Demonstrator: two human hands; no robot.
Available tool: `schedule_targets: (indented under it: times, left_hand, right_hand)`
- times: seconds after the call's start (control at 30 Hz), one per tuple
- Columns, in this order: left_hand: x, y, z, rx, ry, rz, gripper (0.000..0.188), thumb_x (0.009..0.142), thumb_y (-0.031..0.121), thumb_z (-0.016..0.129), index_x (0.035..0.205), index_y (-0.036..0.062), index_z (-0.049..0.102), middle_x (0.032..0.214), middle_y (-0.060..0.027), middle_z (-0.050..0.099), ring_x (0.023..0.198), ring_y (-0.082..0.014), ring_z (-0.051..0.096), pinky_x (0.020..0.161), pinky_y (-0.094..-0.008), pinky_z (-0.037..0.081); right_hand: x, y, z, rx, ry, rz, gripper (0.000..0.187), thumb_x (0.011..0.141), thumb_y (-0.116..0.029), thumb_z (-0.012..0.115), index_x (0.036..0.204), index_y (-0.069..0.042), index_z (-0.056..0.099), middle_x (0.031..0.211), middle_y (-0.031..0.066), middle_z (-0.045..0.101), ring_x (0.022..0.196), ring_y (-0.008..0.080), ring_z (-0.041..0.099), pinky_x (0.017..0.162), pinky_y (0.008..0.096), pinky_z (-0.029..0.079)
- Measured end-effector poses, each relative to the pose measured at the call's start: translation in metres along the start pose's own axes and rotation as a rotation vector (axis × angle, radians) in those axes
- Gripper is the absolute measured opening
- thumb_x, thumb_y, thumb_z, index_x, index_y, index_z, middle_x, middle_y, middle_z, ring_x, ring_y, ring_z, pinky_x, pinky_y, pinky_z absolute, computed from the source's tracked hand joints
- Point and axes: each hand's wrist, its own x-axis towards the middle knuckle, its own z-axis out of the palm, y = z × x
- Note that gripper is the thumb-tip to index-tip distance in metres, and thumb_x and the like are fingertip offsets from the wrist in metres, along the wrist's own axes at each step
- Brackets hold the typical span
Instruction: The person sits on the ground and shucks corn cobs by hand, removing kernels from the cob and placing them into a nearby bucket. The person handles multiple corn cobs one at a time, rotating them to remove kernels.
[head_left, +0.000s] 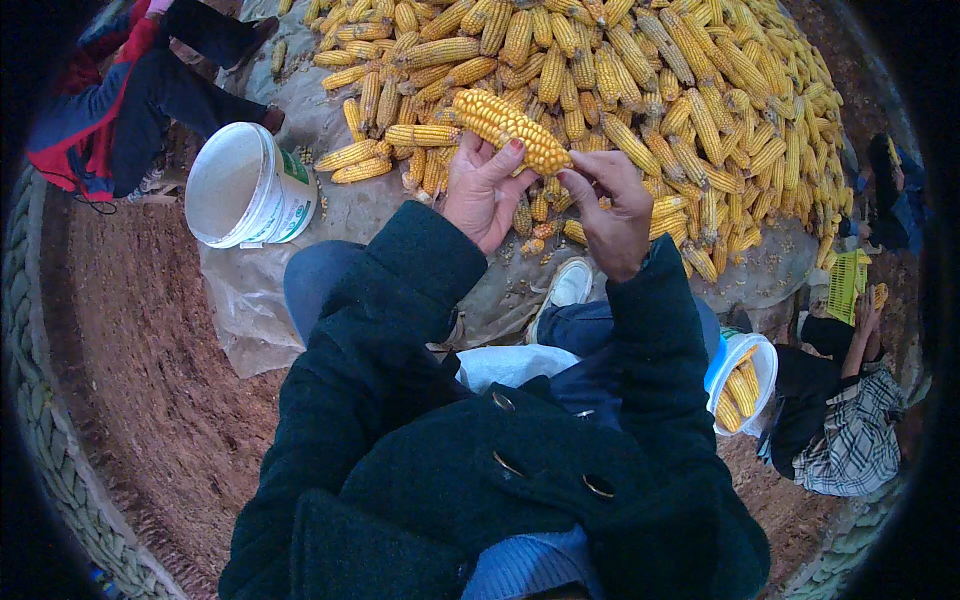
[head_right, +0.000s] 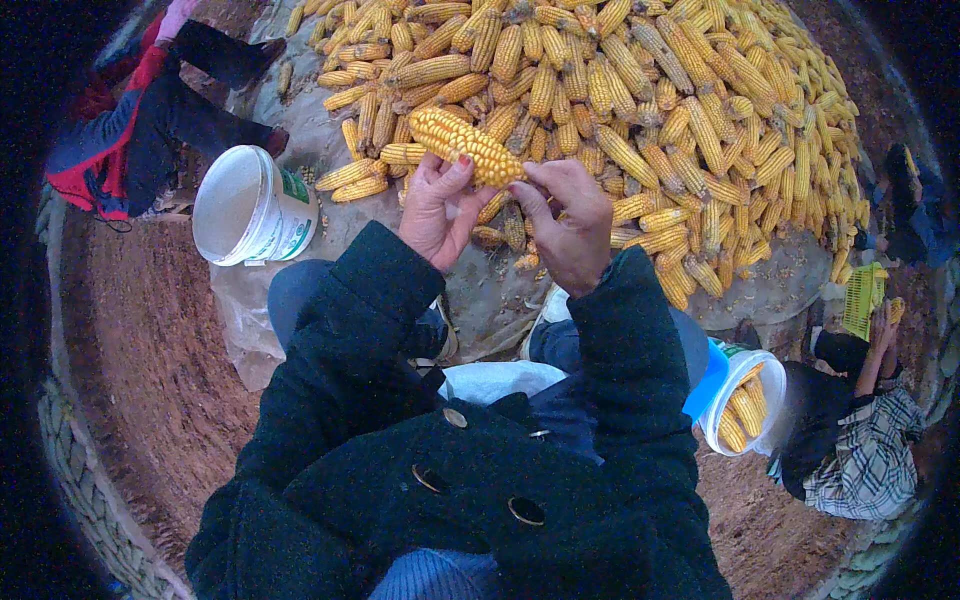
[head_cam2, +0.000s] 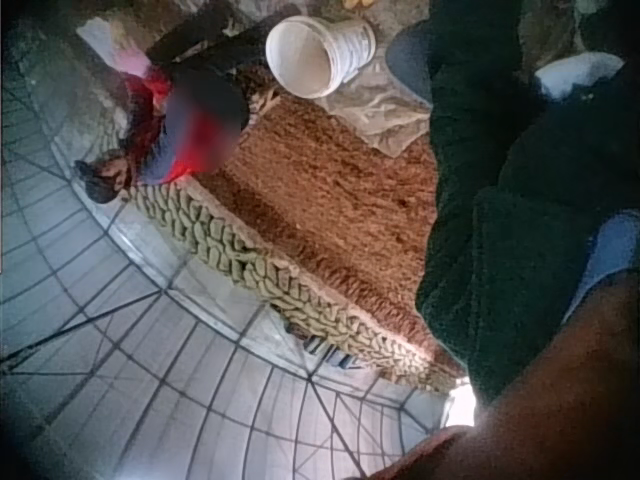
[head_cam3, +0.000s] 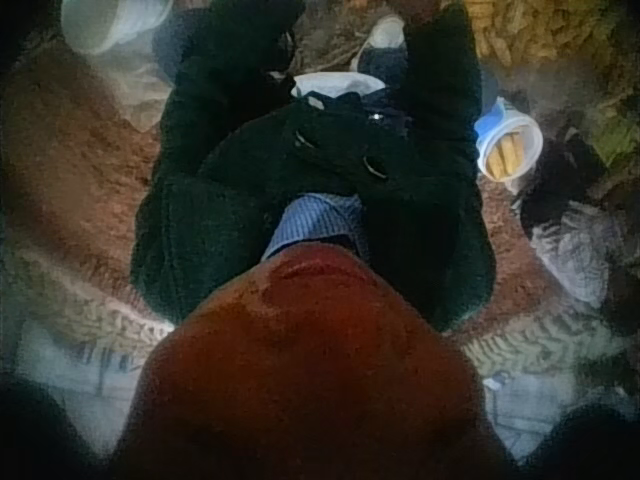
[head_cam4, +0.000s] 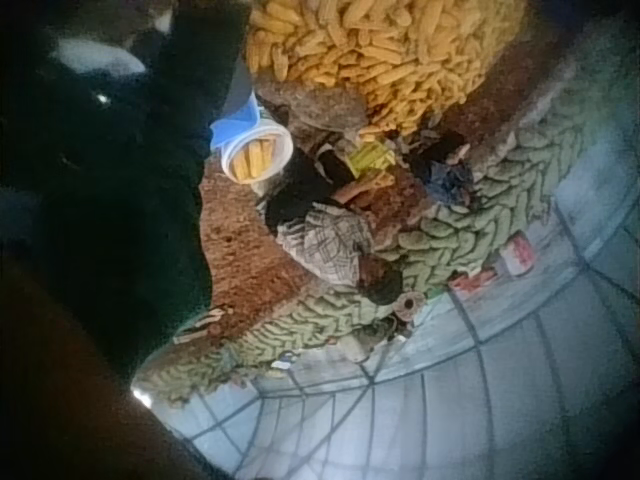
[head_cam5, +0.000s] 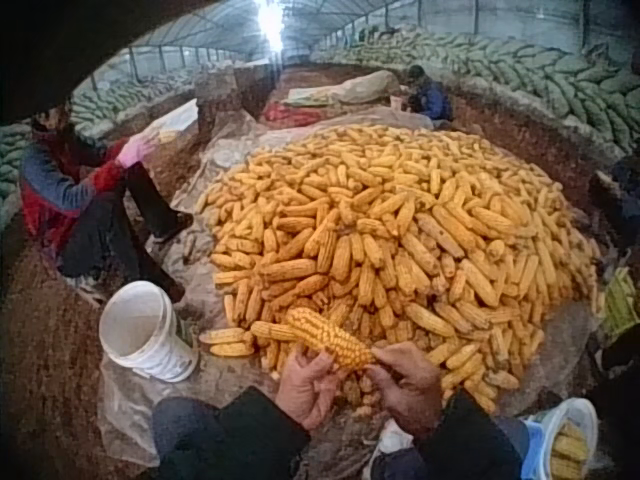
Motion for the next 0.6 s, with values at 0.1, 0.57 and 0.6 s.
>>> schedule_targets:
  times: [0.1, 0.57, 0.6]
  left_hand:
    - [-0.0009, -0.0003, 0.0016, 0.035, 0.015, 0.016, 0.035, 0.087, 0.008, 0.064, 0.117, 0.0063, 0.045, 0.113, -0.0064, 0.056, 0.109, -0.0208, 0.056, 0.097, -0.0444, 0.046]
    - [-0.0011, 0.0032, 0.0030, -0.022, 0.048, 0.009, 0.028, 0.090, 0.016, 0.062, 0.114, 0.0098, 0.049, 0.108, -0.0033, 0.058, 0.104, -0.0183, 0.057, 0.093, -0.0411, 0.048]
    - [-0.0010, 0.0033, 0.0027, -0.037, 0.060, -0.001, 0.027, 0.090, 0.016, 0.062, 0.113, 0.0099, 0.050, 0.108, -0.0032, 0.059, 0.104, -0.0183, 0.057, 0.093, -0.0409, 0.048]
  right_hand:
    - [0.0012, 0.0039, 0.0008, 0.043, 0.059, -0.042, 0.013, 0.082, -0.003, 0.066, 0.094, 0.001, 0.064, 0.081, 0.0096, 0.058, 0.068, 0.0160, 0.057, 0.060, 0.0261, 0.045]
    - [-0.0039, 0.0098, 0.0016, 0.124, 0.069, 0.268, 0.011, 0.087, -0.006, 0.063, 0.092, 0.003, 0.061, 0.080, 0.0075, 0.057, 0.066, 0.0123, 0.055, 0.060, 0.0241, 0.044]
    - [-0.0037, 0.0114, 0.0033, 0.123, 0.048, 0.242, 0.013, 0.085, -0.007, 0.065, 0.094, 0.002, 0.061, 0.081, 0.0075, 0.057, 0.067, 0.0122, 0.056, 0.060, 0.0241, 0.044]
